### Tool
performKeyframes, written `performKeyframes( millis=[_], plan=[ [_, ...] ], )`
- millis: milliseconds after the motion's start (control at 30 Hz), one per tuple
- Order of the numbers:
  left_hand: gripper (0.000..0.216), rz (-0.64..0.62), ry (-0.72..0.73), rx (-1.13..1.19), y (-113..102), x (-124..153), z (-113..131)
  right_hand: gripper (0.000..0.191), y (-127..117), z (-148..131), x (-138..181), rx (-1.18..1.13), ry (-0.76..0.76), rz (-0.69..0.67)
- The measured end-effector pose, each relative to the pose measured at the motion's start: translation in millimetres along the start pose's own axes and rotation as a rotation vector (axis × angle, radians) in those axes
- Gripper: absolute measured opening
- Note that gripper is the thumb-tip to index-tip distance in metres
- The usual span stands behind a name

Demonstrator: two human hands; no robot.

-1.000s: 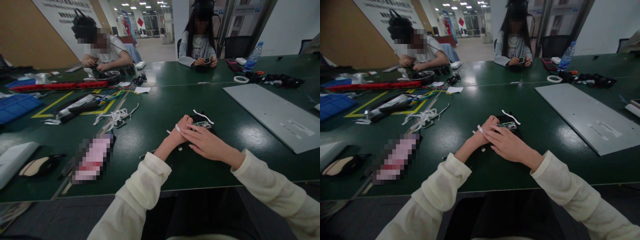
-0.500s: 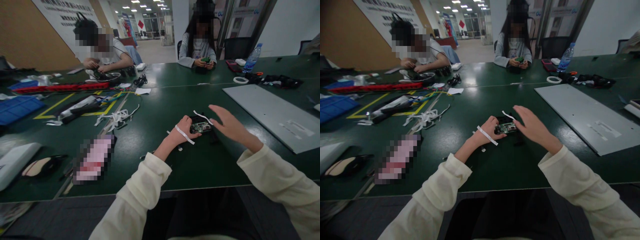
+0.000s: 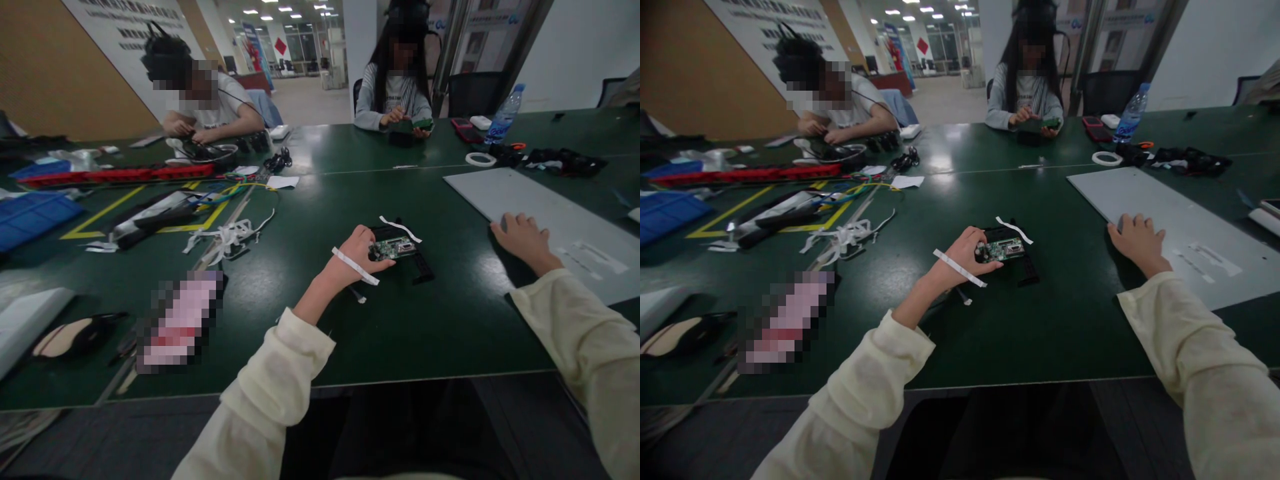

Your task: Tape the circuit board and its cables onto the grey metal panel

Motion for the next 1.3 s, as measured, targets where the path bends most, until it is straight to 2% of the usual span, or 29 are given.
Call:
performKeyframes(
  millis=[267, 433, 633, 867, 1100, 1300],
  plan=[
    [0.047, 0.048, 0.011, 0.026, -8.7, -0.9, -7.0, 0.049, -2.6, -5.8, 6.6, 0.117, -0.169, -0.031],
    [0.045, 0.087, 0.037, 0.015, -13.3, -2.0, -7.5, 0.054, -3.5, -14.9, 12.1, 0.194, -0.26, 0.009],
    [0.047, 0.132, 0.027, -0.019, -26.9, -2.0, -6.5, 0.061, -2.0, -31.6, 17.4, 0.111, -0.467, 0.042],
    [0.045, 0.171, 0.001, -0.031, -38.5, -0.3, -11.9, 0.066, -4.4, -49.6, 35.3, 0.056, -0.579, 0.051],
    [0.044, 0.202, 0.018, -0.039, -45.4, 0.5, -4.2, 0.066, -16.6, -70.6, 63.7, -0.049, -0.641, 0.011],
    [0.042, 0.225, 0.012, -0.051, -48.7, -0.7, -3.2, 0.064, -30.1, -91.7, 89.4, -0.106, -0.767, -0.016]
  ],
)
Point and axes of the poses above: each hand's wrist, its own x-axis away from the middle knuckle, its own y-axis out of the palm, z = x × y, the point moved 5 cm from there along -x, towards the middle knuckle, and after that the axes turned 1 degree about x, right-handed, at the moved point
